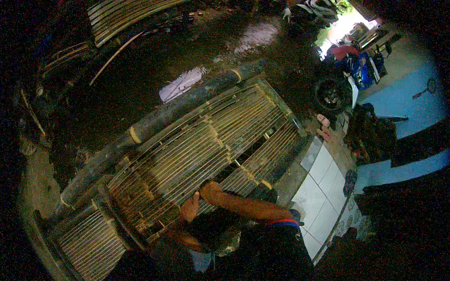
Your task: The person weaves thin bamboo strips into a larger bamboo mat frame, interlacing them by hand to create a tight woven pattern. They repeatedly adjust the strips and pull them through the existing weave to secure the structure.
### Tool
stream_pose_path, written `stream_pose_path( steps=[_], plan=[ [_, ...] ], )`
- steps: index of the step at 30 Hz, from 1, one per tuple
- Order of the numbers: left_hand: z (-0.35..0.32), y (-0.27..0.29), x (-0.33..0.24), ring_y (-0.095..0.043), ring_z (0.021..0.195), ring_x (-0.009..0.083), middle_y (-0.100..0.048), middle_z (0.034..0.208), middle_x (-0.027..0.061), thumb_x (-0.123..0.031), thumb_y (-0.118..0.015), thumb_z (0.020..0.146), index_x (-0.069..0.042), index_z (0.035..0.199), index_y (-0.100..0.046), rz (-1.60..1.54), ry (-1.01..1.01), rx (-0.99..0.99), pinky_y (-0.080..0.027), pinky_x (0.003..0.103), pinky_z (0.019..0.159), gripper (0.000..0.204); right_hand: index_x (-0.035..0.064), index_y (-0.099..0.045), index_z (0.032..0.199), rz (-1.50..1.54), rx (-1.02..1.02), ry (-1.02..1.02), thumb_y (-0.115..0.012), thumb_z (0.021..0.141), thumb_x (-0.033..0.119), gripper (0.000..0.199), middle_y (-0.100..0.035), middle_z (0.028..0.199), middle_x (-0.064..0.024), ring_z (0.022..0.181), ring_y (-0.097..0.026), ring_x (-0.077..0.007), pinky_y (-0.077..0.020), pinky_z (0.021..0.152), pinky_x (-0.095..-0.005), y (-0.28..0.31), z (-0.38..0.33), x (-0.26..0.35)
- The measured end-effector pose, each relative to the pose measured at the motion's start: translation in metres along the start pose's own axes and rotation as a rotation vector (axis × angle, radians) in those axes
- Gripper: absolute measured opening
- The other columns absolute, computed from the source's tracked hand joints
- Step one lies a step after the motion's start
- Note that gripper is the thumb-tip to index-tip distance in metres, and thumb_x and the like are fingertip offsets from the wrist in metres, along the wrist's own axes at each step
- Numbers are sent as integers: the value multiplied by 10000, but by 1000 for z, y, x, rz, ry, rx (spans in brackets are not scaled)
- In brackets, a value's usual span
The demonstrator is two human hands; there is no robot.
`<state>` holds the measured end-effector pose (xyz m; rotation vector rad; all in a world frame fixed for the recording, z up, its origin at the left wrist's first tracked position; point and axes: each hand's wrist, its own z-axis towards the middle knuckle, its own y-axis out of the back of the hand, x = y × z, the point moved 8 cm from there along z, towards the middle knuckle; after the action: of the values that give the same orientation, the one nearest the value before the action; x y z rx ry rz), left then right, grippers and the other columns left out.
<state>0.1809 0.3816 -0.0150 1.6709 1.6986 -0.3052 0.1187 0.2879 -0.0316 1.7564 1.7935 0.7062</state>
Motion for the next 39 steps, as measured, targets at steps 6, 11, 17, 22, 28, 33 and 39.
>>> stream_pose_path(
  steps=[6, 11, 17, 22, 28, 33, 39],
  plan=[
    [-10, 12, 2, -624, 846, 492, -669, 956, 270, -493, -385, 991, -57, 1010, -702, 186, -220, -346, -478, 573, 810, 539, 30, -607, 1005, 35, -468, -153, -598, 861, 206, 228, -675, 663, -92, 578, -684, -250, -487, 451, -392, 90, -62, -35],
    [6, 3, 2, -629, 726, 396, -667, 818, 225, -438, -488, 980, -35, 917, -719, 177, -269, -186, -486, 517, 699, 468, 22, -589, 999, 571, -496, -334, -570, 922, 234, 227, -632, 701, -194, 651, -649, -383, -501, 549, -471, 69, -84, -54],
    [-15, -2, 1, -623, 681, 304, -689, 925, 172, -243, -590, 939, -57, 1070, -725, -360, -540, -340, -504, 411, 680, 264, 3, -611, 1001, 1175, -817, -324, -544, 951, 211, 224, -634, 840, -217, 748, -628, -421, -488, 633, -459, -23, -56, -10],
    [-26, 19, 4, -619, 734, 266, -653, 1064, 145, -147, -578, 895, -57, 1089, -723, -135, -730, -386, -509, 374, 675, 258, -2, -627, 1009, 1581, -765, -173, -550, 933, 219, 245, -582, 707, -192, 600, -562, -275, -466, 596, -401, 28, -68, 20],
    [-18, 12, 11, -613, 798, 280, -609, 980, 132, -140, -620, 822, -16, 887, -706, -271, -941, -335, -510, 388, 685, 165, 0, -576, 933, 1287, -720, -486, -524, 996, 294, 305, -544, 652, -183, 568, -539, -263, -434, 559, -395, -4, -69, 10],
    [-38, 6, -18, -611, 891, 310, -590, 1041, 152, -132, -633, 803, -1, 835, -680, -124, -948, -309, -516, 415, 763, 143, 80, -478, 1327, 1887, -1145, -457, -394, 1056, 394, 424, -629, 851, -140, 653, -626, -241, -508, 597, -388, -53, -74, -16],
    [-22, 16, 13, -580, 1103, 378, -582, 1184, 202, -158, -623, 868, -10, 1114, -664, -142, -695, -232, -490, 456, 919, 290, 107, -242, 1542, 1936, -1656, -513, -395, 1036, 469, 641, -485, 1418, -164, 1104, -614, -258, -576, 763, -371, 40, -186, -66]
  ],
)
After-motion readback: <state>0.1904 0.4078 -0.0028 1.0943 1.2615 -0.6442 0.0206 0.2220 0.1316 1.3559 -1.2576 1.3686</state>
